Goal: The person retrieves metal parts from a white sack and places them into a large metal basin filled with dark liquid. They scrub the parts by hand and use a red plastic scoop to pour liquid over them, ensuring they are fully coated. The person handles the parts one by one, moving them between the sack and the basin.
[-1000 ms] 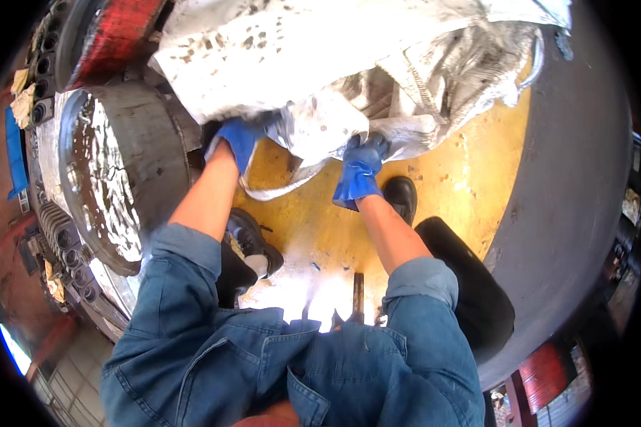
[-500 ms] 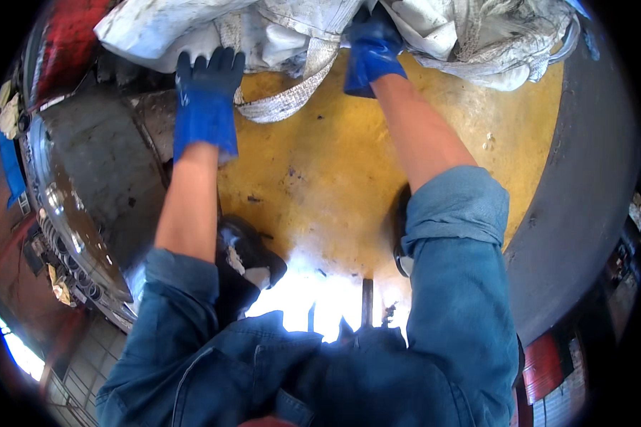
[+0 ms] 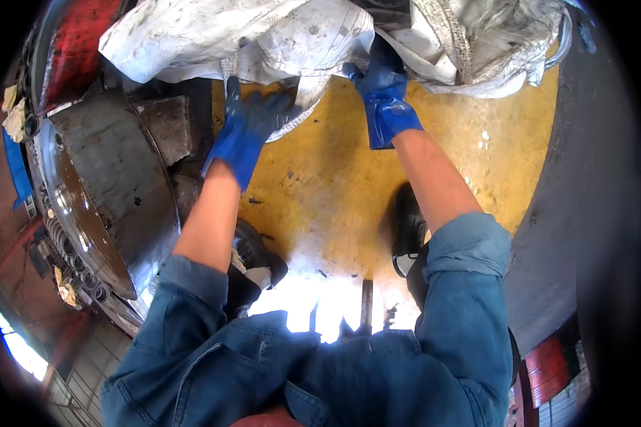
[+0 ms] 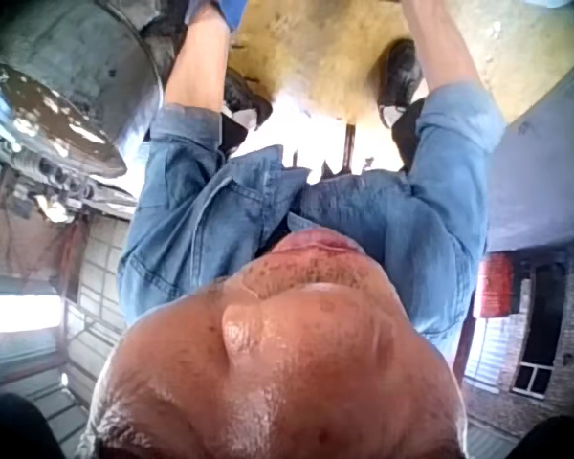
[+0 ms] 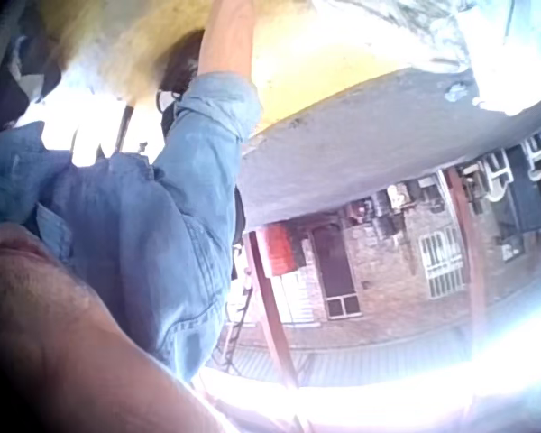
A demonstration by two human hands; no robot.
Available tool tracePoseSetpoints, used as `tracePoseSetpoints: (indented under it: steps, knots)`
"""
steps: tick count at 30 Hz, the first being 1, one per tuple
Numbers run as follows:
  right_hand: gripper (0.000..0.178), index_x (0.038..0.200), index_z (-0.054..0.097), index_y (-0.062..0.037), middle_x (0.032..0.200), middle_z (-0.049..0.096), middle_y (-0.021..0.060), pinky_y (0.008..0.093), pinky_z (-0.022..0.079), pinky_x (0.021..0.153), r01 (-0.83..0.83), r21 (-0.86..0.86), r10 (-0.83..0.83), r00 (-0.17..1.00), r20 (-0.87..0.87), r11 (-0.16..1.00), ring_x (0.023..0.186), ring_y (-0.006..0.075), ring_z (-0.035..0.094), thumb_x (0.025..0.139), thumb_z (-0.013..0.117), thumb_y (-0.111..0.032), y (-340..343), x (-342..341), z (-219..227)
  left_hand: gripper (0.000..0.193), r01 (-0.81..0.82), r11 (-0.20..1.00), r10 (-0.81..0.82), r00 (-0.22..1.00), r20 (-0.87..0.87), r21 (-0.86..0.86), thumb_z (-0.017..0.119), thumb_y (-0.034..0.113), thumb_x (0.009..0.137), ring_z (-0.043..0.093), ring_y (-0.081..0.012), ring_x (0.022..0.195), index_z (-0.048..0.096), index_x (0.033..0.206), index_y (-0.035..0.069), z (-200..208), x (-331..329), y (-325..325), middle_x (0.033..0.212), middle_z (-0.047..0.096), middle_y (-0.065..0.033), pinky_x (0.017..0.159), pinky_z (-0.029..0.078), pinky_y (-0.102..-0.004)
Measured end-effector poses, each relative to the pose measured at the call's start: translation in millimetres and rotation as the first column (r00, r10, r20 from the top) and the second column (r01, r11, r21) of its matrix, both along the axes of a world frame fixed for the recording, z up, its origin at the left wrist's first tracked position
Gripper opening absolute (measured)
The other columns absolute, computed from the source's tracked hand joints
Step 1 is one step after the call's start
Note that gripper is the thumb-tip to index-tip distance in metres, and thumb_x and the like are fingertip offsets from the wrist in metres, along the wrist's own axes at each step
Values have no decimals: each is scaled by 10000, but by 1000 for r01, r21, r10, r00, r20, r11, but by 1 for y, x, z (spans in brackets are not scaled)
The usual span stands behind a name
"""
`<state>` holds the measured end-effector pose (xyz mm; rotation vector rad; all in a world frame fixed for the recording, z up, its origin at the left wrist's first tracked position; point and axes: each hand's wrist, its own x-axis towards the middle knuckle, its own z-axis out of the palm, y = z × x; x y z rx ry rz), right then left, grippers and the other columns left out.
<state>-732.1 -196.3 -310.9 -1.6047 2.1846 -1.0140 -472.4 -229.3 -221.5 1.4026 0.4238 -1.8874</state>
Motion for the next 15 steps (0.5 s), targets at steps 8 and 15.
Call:
tracePoseSetpoints:
  steps: [8, 15]
  knots:
    - [408, 1181, 681, -113, 1152, 733, 102, 405, 553, 937, -32, 178, 72, 972, -222, 983, 1078, 325, 697, 812, 818, -220, -68, -18, -20, 742, 160, 839, -189, 982, -3, -520, 555, 552, 1020, 434, -423, 1417, 318, 1579, 126, -40, -49, -82, 1581, 392, -228, 1127, 405, -633]
    - [440, 1215, 662, -108, 1183, 718, 114, 413, 544, 954, -60, 153, 102, 954, -282, 986, 1108, 330, 681, 821, 809, -238, -116, -33, 2, 760, 220, 771, -207, 974, 92, -598, 551, 550, 1023, 406, -418, 1439, 285, 1594, 125, -25, -64, -124, 1595, 369, -230, 1139, 393, -627]
